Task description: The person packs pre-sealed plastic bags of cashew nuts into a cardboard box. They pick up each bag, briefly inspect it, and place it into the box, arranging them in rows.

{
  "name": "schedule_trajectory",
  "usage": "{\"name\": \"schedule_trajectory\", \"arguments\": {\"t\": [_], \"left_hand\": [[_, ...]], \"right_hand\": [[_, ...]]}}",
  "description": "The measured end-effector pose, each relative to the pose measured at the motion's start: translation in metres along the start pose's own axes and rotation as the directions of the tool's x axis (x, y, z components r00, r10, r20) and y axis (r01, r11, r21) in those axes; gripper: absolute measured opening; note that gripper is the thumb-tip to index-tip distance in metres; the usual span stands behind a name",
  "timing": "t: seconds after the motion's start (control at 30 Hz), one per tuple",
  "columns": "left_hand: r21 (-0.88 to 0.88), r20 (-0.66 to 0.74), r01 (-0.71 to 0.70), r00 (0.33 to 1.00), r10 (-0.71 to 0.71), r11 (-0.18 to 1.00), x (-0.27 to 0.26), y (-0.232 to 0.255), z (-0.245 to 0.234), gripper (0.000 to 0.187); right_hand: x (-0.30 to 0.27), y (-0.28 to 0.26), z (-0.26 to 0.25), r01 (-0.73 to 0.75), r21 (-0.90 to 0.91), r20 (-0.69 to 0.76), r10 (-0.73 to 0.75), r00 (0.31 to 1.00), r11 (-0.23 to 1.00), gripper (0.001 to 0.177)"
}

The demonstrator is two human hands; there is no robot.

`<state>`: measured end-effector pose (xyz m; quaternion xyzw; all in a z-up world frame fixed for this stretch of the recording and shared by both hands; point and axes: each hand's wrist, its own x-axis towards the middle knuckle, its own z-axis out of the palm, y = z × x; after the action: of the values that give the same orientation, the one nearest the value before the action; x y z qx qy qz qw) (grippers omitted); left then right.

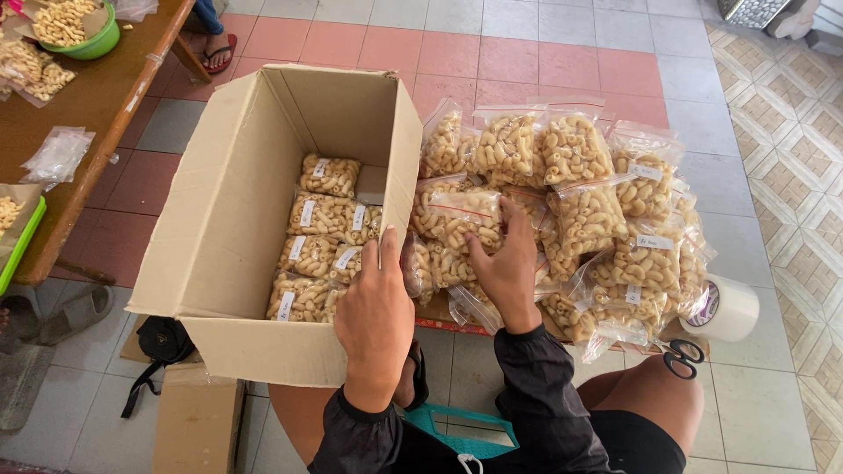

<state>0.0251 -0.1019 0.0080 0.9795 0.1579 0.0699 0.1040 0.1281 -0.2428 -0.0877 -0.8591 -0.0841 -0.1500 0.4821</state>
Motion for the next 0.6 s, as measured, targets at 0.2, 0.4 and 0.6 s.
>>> {"name": "schedule_trajectory", "arguments": {"t": [0.2, 0.4, 0.6], "left_hand": [[0.031, -0.04, -0.023, 0.999, 0.024, 0.999, -0.002, 0.002, -0.003, 0.053], [0.017, -0.097, -0.038, 0.994, 0.039, 0.999, -0.001, 0.011, -0.016, 0.045], [0.178, -0.439, -0.165, 0.869, 0.228, 0.97, -0.005, 0.001, 0.009, 0.051]], "right_hand": [[-0.023, -0.012, -0.025, -0.126, 0.567, -0.051, 0.188, 0.981, 0.814, 0.064], [-0.049, -0.017, -0.049, -0.136, 0.713, -0.06, 0.253, 0.966, 0.688, 0.063], [-0.075, -0.002, -0.051, -0.081, 0.764, -0.119, 0.263, 0.957, 0.64, 0.064]]}}
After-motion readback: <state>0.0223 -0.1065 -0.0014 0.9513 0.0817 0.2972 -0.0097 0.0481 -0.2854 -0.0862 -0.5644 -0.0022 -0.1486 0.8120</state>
